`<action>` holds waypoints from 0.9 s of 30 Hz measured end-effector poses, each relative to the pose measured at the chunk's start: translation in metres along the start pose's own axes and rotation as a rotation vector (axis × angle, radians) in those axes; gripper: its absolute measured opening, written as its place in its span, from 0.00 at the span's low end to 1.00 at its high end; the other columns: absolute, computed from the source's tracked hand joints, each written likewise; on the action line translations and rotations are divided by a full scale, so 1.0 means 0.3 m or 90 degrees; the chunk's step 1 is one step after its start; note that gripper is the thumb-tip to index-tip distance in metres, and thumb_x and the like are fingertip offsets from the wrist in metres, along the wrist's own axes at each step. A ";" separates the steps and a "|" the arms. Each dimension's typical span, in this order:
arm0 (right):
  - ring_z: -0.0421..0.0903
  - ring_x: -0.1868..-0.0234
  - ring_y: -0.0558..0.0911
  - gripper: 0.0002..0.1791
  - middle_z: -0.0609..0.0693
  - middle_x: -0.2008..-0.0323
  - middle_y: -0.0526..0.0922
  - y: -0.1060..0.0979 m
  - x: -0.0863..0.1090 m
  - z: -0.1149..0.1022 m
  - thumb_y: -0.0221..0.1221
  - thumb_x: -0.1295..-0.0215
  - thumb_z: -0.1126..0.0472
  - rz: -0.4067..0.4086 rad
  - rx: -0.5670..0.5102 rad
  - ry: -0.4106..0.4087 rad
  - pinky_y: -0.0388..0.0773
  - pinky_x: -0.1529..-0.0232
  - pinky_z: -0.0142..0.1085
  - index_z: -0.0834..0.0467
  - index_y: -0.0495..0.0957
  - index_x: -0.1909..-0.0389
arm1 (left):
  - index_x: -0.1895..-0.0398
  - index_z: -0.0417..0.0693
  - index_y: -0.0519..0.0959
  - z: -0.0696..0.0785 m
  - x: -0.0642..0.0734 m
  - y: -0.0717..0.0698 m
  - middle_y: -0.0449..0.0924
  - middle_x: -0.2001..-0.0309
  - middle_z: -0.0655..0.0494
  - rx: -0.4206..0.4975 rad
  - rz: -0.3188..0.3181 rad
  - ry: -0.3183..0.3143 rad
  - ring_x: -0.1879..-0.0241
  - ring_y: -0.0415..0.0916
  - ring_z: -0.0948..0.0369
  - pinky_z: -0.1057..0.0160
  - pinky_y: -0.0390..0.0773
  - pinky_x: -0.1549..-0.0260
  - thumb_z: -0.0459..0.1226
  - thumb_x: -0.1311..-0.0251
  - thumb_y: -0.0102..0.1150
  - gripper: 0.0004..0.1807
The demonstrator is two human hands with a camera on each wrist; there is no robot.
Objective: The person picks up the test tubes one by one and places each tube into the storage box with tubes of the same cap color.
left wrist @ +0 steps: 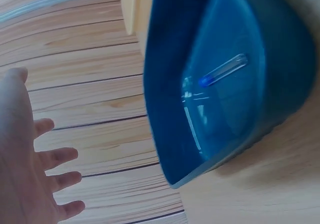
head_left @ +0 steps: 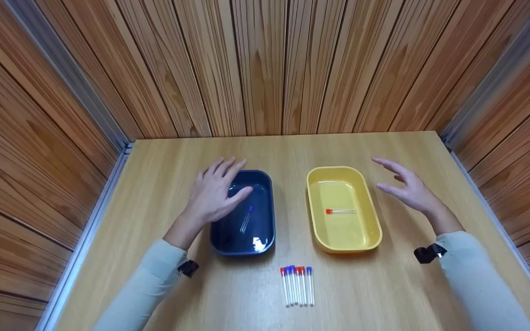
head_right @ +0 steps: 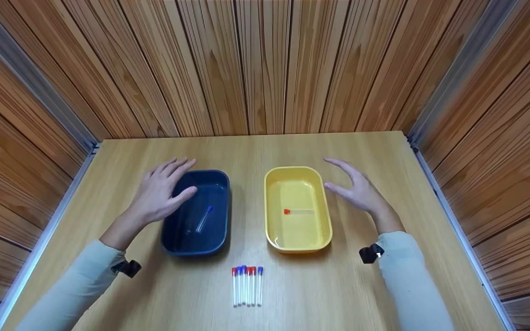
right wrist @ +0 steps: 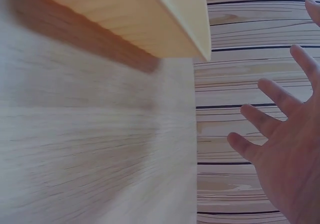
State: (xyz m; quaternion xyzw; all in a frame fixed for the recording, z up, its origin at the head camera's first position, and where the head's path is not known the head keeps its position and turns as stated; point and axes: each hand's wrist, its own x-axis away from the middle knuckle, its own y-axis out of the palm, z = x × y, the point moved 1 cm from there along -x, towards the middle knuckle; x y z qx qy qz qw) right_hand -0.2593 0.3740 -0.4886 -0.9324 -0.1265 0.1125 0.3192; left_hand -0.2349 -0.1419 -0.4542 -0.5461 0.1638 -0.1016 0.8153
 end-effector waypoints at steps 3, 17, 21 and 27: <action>0.74 0.12 0.58 0.38 0.65 0.11 0.62 0.013 0.011 0.016 0.63 0.18 0.61 -0.004 0.000 0.003 0.56 0.19 0.82 0.57 0.64 0.12 | 0.10 0.63 0.64 -0.001 0.016 0.016 0.63 0.11 0.44 -0.005 -0.015 0.009 0.10 0.57 0.36 0.21 0.58 0.17 0.68 0.23 0.52 0.45; 0.74 0.15 0.64 0.36 0.68 0.14 0.66 0.035 0.045 0.065 0.60 0.16 0.61 -0.014 0.017 0.005 0.61 0.23 0.83 0.56 0.62 0.12 | 0.09 0.66 0.62 0.008 0.075 0.048 0.64 0.11 0.45 -0.015 -0.066 0.032 0.11 0.59 0.36 0.21 0.62 0.19 0.71 0.24 0.50 0.46; 0.74 0.15 0.64 0.37 0.67 0.13 0.66 0.041 0.050 0.074 0.61 0.16 0.60 -0.028 0.021 0.011 0.62 0.23 0.84 0.54 0.61 0.11 | 0.09 0.67 0.62 0.014 0.085 0.055 0.65 0.11 0.46 -0.006 -0.065 0.037 0.11 0.59 0.36 0.20 0.63 0.20 0.71 0.24 0.51 0.46; 0.76 0.13 0.63 0.38 0.66 0.13 0.65 0.059 0.066 0.084 0.61 0.15 0.55 -0.065 0.030 0.026 0.62 0.23 0.84 0.52 0.60 0.10 | 0.09 0.66 0.62 0.024 0.109 0.081 0.67 0.12 0.46 0.019 -0.071 0.045 0.12 0.61 0.36 0.20 0.61 0.19 0.70 0.25 0.53 0.46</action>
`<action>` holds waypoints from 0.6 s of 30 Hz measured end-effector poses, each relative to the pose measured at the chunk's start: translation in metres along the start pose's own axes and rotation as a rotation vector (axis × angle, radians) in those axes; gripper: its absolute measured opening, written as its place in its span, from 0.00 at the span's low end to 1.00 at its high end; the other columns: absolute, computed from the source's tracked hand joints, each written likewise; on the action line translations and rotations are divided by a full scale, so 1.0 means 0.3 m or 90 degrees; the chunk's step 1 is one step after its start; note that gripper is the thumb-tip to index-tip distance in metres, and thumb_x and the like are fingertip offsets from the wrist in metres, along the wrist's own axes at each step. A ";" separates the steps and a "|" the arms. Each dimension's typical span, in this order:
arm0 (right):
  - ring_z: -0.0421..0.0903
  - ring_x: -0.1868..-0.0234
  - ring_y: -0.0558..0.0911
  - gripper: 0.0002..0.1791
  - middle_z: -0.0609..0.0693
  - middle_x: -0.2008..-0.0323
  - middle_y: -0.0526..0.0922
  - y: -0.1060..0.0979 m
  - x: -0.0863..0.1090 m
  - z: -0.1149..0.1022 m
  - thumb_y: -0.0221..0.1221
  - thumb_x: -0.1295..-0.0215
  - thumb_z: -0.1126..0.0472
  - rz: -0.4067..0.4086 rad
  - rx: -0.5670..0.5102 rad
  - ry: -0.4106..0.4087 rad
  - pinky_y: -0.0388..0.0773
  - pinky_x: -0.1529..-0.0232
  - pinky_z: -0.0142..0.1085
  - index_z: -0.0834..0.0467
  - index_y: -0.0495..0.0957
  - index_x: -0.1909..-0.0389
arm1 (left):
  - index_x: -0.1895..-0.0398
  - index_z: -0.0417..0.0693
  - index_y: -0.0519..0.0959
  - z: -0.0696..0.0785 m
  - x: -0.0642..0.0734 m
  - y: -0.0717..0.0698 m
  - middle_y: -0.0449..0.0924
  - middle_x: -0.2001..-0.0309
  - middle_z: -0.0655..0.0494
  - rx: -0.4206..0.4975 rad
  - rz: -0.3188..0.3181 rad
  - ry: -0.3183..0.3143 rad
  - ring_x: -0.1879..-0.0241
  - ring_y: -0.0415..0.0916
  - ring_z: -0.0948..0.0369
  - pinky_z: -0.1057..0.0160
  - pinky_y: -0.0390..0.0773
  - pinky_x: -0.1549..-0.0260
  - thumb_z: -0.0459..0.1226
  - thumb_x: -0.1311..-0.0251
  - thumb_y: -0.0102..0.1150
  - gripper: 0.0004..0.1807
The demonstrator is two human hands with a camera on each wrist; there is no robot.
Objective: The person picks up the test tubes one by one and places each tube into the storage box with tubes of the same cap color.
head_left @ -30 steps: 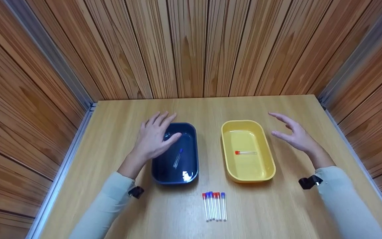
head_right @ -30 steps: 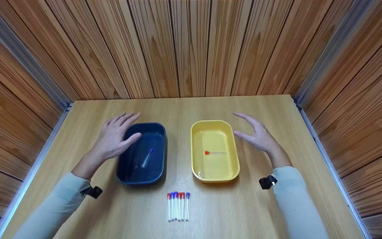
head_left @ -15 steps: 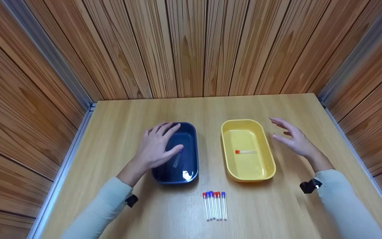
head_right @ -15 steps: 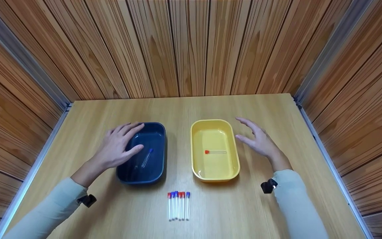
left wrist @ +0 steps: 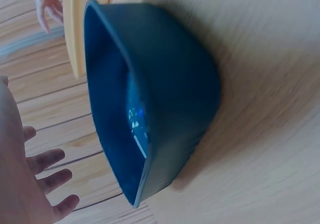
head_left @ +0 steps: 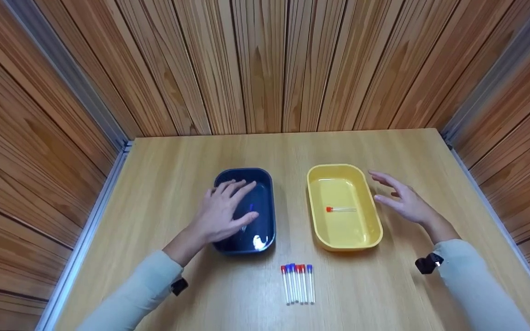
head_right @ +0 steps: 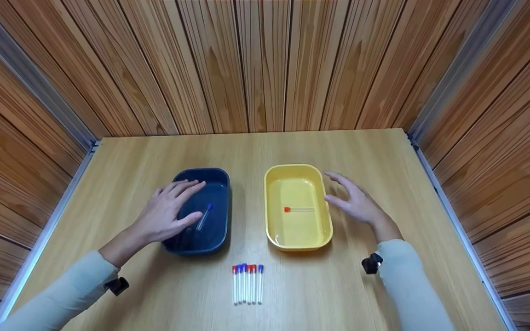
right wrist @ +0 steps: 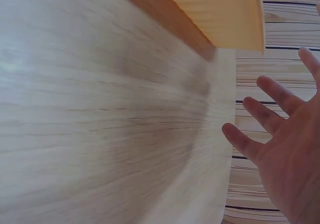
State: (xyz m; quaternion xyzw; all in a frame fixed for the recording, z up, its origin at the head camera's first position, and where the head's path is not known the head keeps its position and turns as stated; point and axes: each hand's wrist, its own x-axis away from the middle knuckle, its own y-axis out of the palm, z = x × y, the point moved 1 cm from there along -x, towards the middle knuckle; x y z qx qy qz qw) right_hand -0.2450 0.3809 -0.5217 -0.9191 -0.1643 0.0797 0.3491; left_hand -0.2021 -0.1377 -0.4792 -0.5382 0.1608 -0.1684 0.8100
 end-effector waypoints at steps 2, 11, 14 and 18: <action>0.75 0.13 0.63 0.38 0.66 0.13 0.65 0.004 0.002 0.003 0.61 0.14 0.54 -0.006 0.003 0.002 0.62 0.23 0.84 0.53 0.60 0.10 | 0.09 0.65 0.62 0.005 0.006 0.010 0.67 0.12 0.45 0.007 -0.002 0.008 0.13 0.62 0.35 0.20 0.61 0.19 0.69 0.25 0.54 0.46; 0.71 0.11 0.61 0.40 0.61 0.11 0.64 0.046 0.018 0.033 0.62 0.15 0.52 -0.019 -0.006 0.006 0.59 0.18 0.80 0.50 0.59 0.09 | 0.10 0.69 0.62 0.031 0.034 0.049 0.69 0.13 0.48 0.023 -0.024 0.016 0.14 0.64 0.38 0.22 0.64 0.19 0.70 0.26 0.55 0.46; 0.70 0.12 0.64 0.40 0.61 0.11 0.65 0.057 0.022 0.045 0.63 0.15 0.53 -0.020 -0.003 -0.003 0.63 0.14 0.70 0.51 0.60 0.10 | 0.10 0.69 0.62 0.040 0.046 0.059 0.69 0.14 0.49 0.033 -0.034 0.024 0.15 0.65 0.39 0.20 0.64 0.20 0.70 0.26 0.55 0.46; 0.68 0.14 0.67 0.39 0.61 0.12 0.67 0.066 0.023 0.059 0.63 0.15 0.55 -0.017 -0.005 -0.013 0.65 0.16 0.29 0.52 0.61 0.10 | 0.10 0.70 0.62 0.051 0.059 0.070 0.70 0.14 0.49 0.046 -0.040 0.031 0.16 0.66 0.40 0.20 0.64 0.20 0.69 0.27 0.56 0.45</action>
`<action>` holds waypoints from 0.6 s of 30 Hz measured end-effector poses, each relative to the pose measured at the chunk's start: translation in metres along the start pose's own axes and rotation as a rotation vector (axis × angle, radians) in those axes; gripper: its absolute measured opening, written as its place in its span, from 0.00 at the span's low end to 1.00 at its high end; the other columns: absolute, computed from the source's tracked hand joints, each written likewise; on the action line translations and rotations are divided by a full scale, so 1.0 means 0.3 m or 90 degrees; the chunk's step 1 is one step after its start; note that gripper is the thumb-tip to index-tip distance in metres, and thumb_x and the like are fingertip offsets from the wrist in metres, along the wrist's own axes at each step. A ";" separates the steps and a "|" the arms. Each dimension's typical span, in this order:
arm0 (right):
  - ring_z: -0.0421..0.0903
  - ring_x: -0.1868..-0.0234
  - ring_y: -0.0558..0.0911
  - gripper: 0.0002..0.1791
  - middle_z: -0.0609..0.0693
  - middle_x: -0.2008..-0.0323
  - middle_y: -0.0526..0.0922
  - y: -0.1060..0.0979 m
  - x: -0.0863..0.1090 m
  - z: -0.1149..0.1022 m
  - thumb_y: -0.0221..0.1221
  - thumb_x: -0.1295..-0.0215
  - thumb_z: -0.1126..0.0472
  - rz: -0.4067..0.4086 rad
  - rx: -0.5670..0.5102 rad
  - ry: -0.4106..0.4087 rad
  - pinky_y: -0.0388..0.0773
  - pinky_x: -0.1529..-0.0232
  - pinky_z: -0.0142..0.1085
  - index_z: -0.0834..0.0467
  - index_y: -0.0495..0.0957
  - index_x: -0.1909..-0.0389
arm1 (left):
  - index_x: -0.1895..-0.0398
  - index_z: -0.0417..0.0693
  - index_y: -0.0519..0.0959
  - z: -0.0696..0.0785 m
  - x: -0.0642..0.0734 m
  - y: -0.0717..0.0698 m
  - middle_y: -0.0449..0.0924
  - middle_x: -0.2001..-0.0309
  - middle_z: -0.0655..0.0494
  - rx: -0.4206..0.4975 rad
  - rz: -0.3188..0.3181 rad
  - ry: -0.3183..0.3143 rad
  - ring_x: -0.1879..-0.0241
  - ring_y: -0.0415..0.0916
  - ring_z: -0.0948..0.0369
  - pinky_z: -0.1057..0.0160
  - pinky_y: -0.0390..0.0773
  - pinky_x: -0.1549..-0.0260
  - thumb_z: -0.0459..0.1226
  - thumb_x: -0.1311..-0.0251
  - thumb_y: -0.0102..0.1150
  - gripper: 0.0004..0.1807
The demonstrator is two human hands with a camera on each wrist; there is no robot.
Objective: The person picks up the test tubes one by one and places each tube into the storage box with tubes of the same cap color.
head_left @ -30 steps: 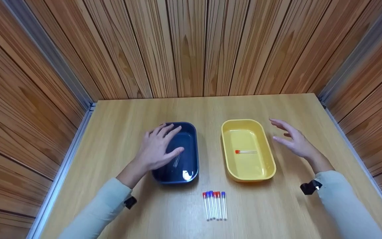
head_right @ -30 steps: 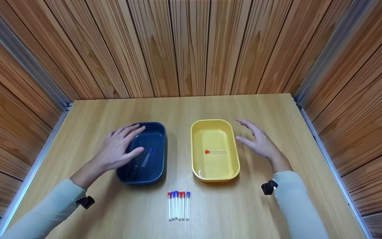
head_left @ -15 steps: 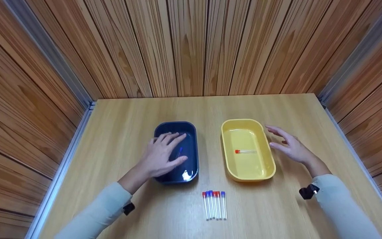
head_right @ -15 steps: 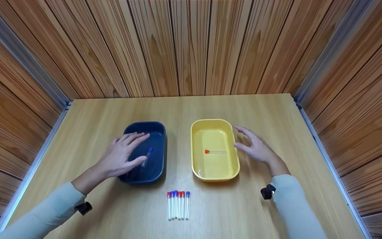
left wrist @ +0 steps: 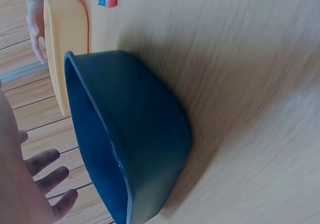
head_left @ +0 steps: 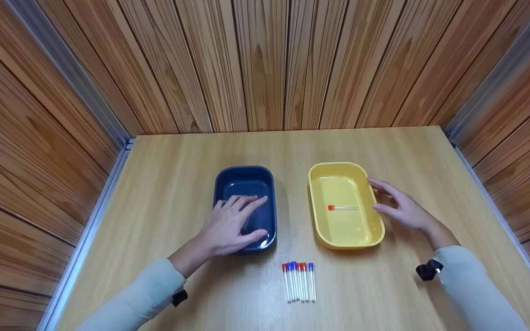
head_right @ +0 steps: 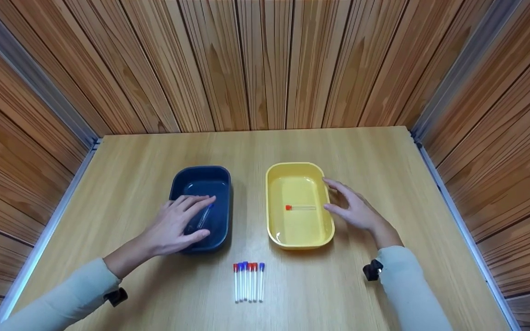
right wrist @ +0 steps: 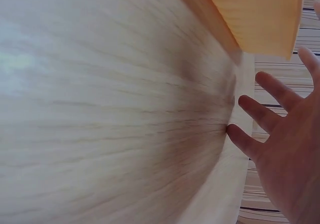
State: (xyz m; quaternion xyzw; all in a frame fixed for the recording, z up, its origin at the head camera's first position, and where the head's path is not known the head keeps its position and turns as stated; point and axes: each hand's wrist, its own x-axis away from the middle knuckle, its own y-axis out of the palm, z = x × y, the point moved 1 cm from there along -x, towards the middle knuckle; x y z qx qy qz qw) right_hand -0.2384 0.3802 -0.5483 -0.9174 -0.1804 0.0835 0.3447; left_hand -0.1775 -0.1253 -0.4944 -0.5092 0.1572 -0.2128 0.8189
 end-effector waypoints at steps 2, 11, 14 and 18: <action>0.67 0.14 0.67 0.39 0.60 0.12 0.66 0.001 0.002 0.004 0.63 0.15 0.54 -0.003 -0.002 0.002 0.59 0.24 0.15 0.52 0.61 0.10 | 0.10 0.70 0.62 0.004 0.006 0.005 0.70 0.15 0.50 -0.002 -0.001 0.003 0.16 0.67 0.41 0.22 0.65 0.20 0.69 0.26 0.56 0.45; 0.68 0.12 0.65 0.41 0.60 0.12 0.67 0.007 0.012 0.004 0.65 0.16 0.51 -0.030 -0.001 0.032 0.54 0.29 0.09 0.48 0.59 0.09 | 0.10 0.71 0.63 0.037 0.030 0.024 0.73 0.16 0.51 0.000 -0.017 0.015 0.19 0.70 0.43 0.25 0.70 0.21 0.70 0.27 0.55 0.45; 0.68 0.12 0.66 0.42 0.61 0.13 0.68 0.007 0.012 0.004 0.65 0.16 0.52 -0.033 -0.009 0.027 0.55 0.28 0.10 0.48 0.58 0.09 | 0.10 0.72 0.63 0.047 0.036 0.028 0.73 0.17 0.51 -0.005 -0.029 0.021 0.19 0.71 0.44 0.27 0.71 0.21 0.71 0.27 0.55 0.45; 0.68 0.13 0.67 0.43 0.61 0.12 0.67 0.006 0.014 0.001 0.64 0.15 0.51 -0.044 0.000 0.032 0.63 0.15 0.30 0.45 0.55 0.08 | 0.10 0.73 0.62 0.061 0.042 0.032 0.74 0.18 0.51 -0.008 -0.042 0.028 0.20 0.71 0.44 0.29 0.73 0.22 0.70 0.27 0.57 0.45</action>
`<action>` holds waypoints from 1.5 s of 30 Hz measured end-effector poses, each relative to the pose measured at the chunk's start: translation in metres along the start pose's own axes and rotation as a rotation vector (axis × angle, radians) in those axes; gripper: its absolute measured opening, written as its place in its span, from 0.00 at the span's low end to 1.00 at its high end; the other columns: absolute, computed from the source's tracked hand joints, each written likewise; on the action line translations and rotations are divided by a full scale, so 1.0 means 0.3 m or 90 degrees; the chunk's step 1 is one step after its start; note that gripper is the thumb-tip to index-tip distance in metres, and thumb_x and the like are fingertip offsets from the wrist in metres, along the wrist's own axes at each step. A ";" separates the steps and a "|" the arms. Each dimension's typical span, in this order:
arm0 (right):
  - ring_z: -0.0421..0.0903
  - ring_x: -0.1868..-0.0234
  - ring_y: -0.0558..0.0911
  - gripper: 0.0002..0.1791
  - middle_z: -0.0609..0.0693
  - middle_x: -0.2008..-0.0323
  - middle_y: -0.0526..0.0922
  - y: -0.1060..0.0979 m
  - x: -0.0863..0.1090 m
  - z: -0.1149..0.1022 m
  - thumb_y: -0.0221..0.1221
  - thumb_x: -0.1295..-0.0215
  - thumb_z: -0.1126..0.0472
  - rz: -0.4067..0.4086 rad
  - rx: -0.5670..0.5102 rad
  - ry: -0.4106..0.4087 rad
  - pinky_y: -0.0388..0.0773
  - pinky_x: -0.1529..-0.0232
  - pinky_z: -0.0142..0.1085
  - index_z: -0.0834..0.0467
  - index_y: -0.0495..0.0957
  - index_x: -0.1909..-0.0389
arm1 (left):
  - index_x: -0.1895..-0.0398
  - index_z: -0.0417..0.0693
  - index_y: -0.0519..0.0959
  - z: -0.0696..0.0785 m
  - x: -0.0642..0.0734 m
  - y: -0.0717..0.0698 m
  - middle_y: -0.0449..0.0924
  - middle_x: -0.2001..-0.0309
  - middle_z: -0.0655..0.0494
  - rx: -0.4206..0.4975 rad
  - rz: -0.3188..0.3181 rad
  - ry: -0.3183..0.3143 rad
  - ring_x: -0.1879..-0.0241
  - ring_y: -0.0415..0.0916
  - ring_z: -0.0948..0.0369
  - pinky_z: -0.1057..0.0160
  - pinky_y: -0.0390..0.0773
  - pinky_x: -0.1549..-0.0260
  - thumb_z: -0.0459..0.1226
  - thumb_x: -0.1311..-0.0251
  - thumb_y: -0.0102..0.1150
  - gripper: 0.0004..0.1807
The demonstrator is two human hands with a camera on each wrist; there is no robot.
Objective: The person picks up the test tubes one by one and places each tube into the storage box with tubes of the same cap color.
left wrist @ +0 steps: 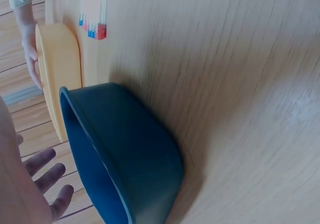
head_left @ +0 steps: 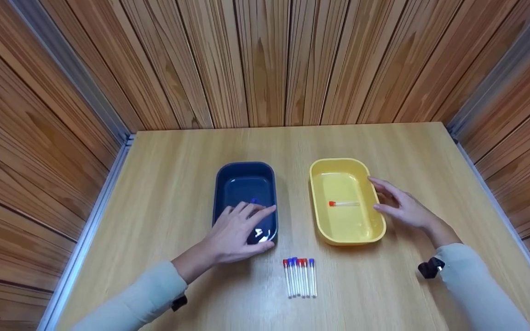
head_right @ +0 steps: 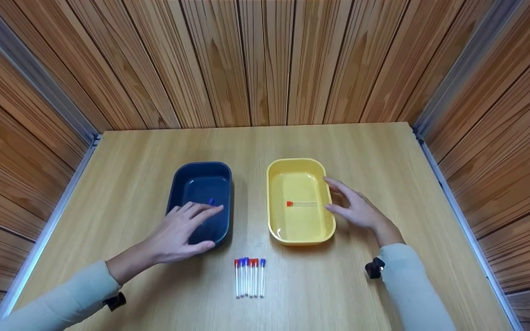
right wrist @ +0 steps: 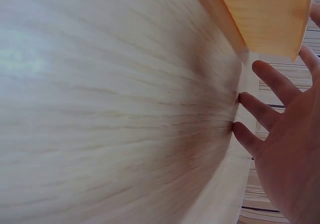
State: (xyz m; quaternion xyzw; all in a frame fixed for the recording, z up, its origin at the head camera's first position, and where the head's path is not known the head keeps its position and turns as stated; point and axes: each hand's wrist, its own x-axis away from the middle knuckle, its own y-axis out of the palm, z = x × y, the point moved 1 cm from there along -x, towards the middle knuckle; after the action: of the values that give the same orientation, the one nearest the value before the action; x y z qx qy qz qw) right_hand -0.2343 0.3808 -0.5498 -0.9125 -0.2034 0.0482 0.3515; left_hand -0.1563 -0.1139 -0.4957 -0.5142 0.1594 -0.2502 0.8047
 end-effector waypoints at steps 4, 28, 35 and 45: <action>0.68 0.13 0.69 0.44 0.61 0.11 0.64 -0.004 0.003 0.000 0.63 0.15 0.51 -0.008 0.011 0.005 0.64 0.14 0.55 0.43 0.53 0.07 | 0.10 0.75 0.62 0.017 -0.001 -0.002 0.74 0.19 0.52 -0.005 -0.015 0.010 0.20 0.71 0.44 0.30 0.75 0.24 0.71 0.28 0.56 0.46; 0.74 0.12 0.62 0.50 0.63 0.08 0.56 -0.013 0.020 -0.003 0.65 0.17 0.48 -0.035 -0.010 0.032 0.58 0.16 0.75 0.44 0.47 0.06 | 0.11 0.73 0.65 0.127 0.049 0.018 0.83 0.37 0.56 -0.020 -0.056 0.060 0.47 0.77 0.61 0.67 0.73 0.56 0.80 0.33 0.51 0.51; 0.75 0.12 0.61 0.53 0.67 0.11 0.59 -0.042 0.005 -0.014 0.69 0.21 0.47 -0.074 -0.031 0.067 0.54 0.17 0.80 0.41 0.47 0.06 | 0.11 0.77 0.62 0.134 0.061 0.049 0.87 0.36 0.55 0.022 -0.108 0.035 0.47 0.81 0.60 0.70 0.75 0.61 0.80 0.34 0.52 0.51; 0.78 0.14 0.65 0.56 0.73 0.14 0.65 -0.083 -0.018 -0.010 0.74 0.28 0.57 -0.117 -0.073 0.051 0.57 0.19 0.83 0.49 0.51 0.07 | 0.11 0.77 0.63 0.125 0.080 0.100 0.91 0.42 0.55 0.062 -0.165 -0.005 0.69 0.71 0.69 0.71 0.67 0.72 0.81 0.41 0.57 0.55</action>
State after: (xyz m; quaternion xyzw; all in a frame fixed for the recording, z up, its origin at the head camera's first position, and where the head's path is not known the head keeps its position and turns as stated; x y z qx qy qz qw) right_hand -0.2470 0.3934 -0.5313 -0.9097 -0.2747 -0.0324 0.3096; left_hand -0.1102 -0.0890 -0.5073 -0.4918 0.0761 -0.3573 0.7904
